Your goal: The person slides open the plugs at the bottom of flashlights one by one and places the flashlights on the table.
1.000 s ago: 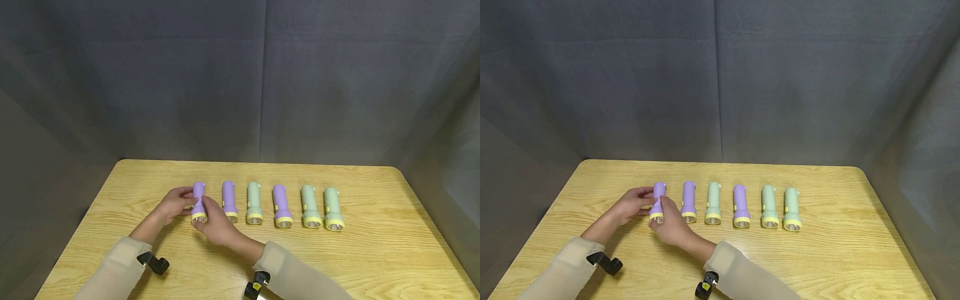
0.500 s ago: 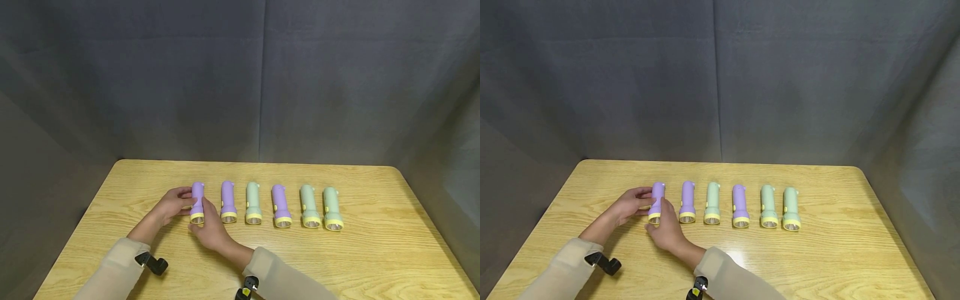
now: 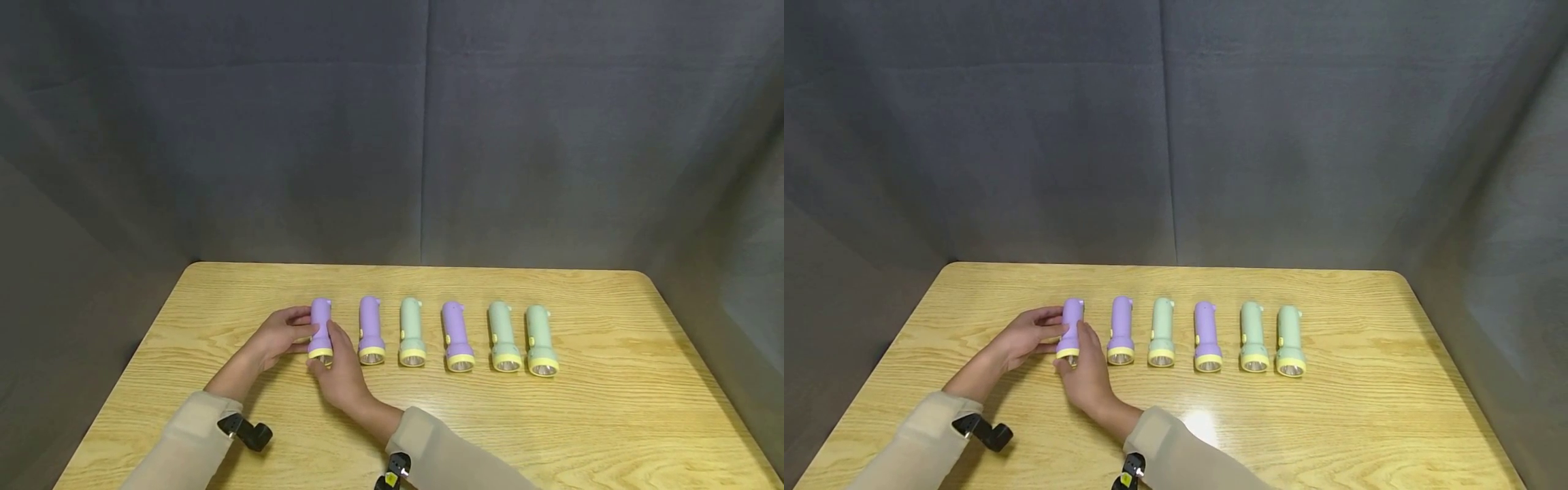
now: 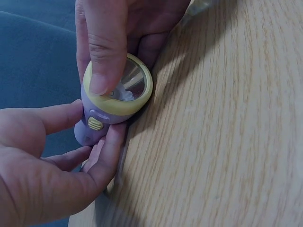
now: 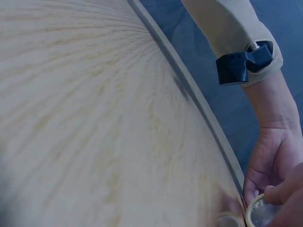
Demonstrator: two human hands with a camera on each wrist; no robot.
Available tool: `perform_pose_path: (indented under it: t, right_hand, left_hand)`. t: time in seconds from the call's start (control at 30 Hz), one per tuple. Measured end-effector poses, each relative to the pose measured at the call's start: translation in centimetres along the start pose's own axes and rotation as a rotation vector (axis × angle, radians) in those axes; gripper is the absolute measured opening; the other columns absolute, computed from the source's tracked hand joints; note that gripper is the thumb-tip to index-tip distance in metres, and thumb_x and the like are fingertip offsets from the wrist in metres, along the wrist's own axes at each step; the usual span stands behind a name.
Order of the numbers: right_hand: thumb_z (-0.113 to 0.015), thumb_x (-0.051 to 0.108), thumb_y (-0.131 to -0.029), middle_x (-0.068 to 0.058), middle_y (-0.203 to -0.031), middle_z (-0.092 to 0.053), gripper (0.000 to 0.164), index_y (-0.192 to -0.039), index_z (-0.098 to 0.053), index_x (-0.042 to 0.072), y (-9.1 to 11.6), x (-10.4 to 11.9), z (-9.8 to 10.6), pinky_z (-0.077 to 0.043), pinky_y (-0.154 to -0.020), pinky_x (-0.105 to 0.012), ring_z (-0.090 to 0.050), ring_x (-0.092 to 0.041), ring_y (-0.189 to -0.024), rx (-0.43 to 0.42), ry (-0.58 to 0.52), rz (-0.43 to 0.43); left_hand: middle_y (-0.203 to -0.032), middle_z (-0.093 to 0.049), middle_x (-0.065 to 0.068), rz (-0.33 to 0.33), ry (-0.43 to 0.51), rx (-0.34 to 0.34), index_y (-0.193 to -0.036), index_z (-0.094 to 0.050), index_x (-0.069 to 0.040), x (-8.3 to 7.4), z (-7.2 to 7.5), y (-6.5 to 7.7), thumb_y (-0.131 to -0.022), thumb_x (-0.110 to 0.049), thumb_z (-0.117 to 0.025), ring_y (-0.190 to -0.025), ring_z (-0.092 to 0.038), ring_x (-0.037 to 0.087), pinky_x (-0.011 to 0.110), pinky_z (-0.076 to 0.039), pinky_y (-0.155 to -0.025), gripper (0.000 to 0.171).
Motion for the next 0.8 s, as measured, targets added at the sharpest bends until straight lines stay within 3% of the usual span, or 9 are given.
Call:
perform_pose_path:
  t: [0.17,0.47,0.8]
  right_hand:
    - [-0.071,0.002,-0.093,-0.028,-0.153,-0.041,0.068,-0.150,-0.035,-0.013,0.09,-0.19,0.01,-0.036,-0.115,-0.051,-0.042,-0.041,-0.140,-0.053,0.004,0.030]
    - [-0.075,0.003,-0.092,-0.028,-0.152,-0.044,0.070,-0.150,-0.039,-0.011,0.05,-0.53,0.00,-0.042,-0.112,-0.046,-0.048,-0.037,-0.137,-0.061,-0.005,-0.018]
    - [-0.077,0.003,-0.089,-0.029,-0.148,-0.047,0.070,-0.148,-0.042,-0.011,-0.09,-0.33,0.29,-0.045,-0.110,-0.043,-0.050,-0.036,-0.135,-0.080,-0.002,0.009]
  left_hand:
    - [-0.145,-0.042,0.031,-0.004,0.017,0.006,-0.153,-0.028,0.013,0.25,0.10,-0.04,-0.103,-0.003,-0.057,-0.125,-0.054,0.038,0.038,-0.056,-0.096,0.059]
    - [-0.146,-0.041,0.029,-0.011,0.027,0.005,-0.153,-0.029,0.011,0.67,0.15,0.06,-0.104,-0.004,-0.056,-0.126,-0.053,0.035,0.037,-0.056,-0.096,0.059]
    - [-0.145,-0.043,0.030,-0.020,0.023,0.016,-0.152,-0.033,0.010,0.24,0.08,0.23,-0.103,-0.003,-0.058,-0.121,-0.057,0.032,0.038,-0.056,-0.095,0.057]
Point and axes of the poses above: each hand's wrist, its own y-axis away from the middle knuckle, its own z-axis out of the back of the hand, x = y × z, the point moved 6 cm from there along -y, towards the middle knuckle
